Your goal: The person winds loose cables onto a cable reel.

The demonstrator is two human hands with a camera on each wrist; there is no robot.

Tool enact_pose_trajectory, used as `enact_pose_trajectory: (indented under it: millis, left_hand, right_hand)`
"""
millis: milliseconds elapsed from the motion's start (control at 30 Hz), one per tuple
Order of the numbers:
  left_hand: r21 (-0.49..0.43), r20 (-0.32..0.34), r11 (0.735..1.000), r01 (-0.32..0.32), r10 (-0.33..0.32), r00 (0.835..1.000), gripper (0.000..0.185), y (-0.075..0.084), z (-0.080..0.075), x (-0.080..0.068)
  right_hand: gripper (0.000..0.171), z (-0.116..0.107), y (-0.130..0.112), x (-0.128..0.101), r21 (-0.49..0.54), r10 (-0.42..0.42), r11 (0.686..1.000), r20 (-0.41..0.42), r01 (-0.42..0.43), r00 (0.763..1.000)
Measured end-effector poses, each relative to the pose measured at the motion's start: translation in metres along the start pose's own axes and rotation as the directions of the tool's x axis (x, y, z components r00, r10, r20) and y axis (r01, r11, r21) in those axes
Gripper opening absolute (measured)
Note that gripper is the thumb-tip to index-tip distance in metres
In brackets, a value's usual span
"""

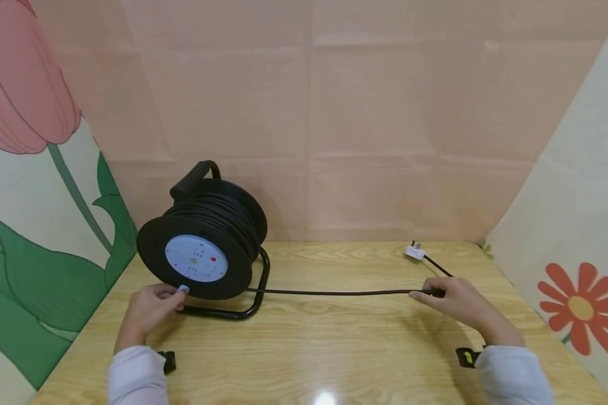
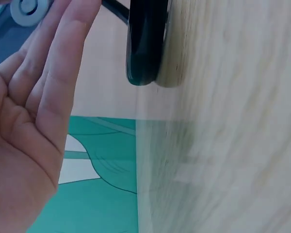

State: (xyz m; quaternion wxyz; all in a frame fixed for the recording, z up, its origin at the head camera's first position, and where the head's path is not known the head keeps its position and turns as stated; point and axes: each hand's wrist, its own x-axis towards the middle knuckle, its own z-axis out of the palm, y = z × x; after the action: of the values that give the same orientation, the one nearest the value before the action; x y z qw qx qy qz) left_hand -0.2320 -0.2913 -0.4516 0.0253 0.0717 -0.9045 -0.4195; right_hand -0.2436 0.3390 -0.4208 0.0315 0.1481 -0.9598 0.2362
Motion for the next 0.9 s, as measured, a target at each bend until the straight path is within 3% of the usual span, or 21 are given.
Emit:
enact_pose_trajectory:
  millis: [200, 633, 733, 900]
  left_hand:
    - [-0.019, -0.079, 1.000, -0.011, 0.009, 0.997, 0.047, 0.000, -0.005, -0.003]
    - [-0.207, -0.199, 0.978, -0.022, -0.020, 0.980, 0.048, -0.002, -0.008, -0.006]
    - [-0.266, -0.240, 0.963, -0.036, -0.031, 0.970, 0.047, -0.001, -0.008, -0.006]
    - [-0.343, -0.335, 0.938, -0.047, -0.076, 0.939, 0.041, 0.003, -0.009, -0.007]
  right_hand:
    - [0.037, 0.004, -0.004, 0.002, 0.004, 0.007, 1.000, 0.017, -0.007, 1.000]
    - [0.044, 0.015, -0.008, 0.007, 0.022, -0.003, 1.000, 0.029, 0.003, 1.000]
    - [0.044, 0.014, -0.007, 0.006, 0.023, 0.005, 1.000, 0.023, -0.006, 1.000]
    - [0.046, 0.013, -0.007, 0.004, 0.029, 0.025, 0.999, 0.015, -0.026, 1.000]
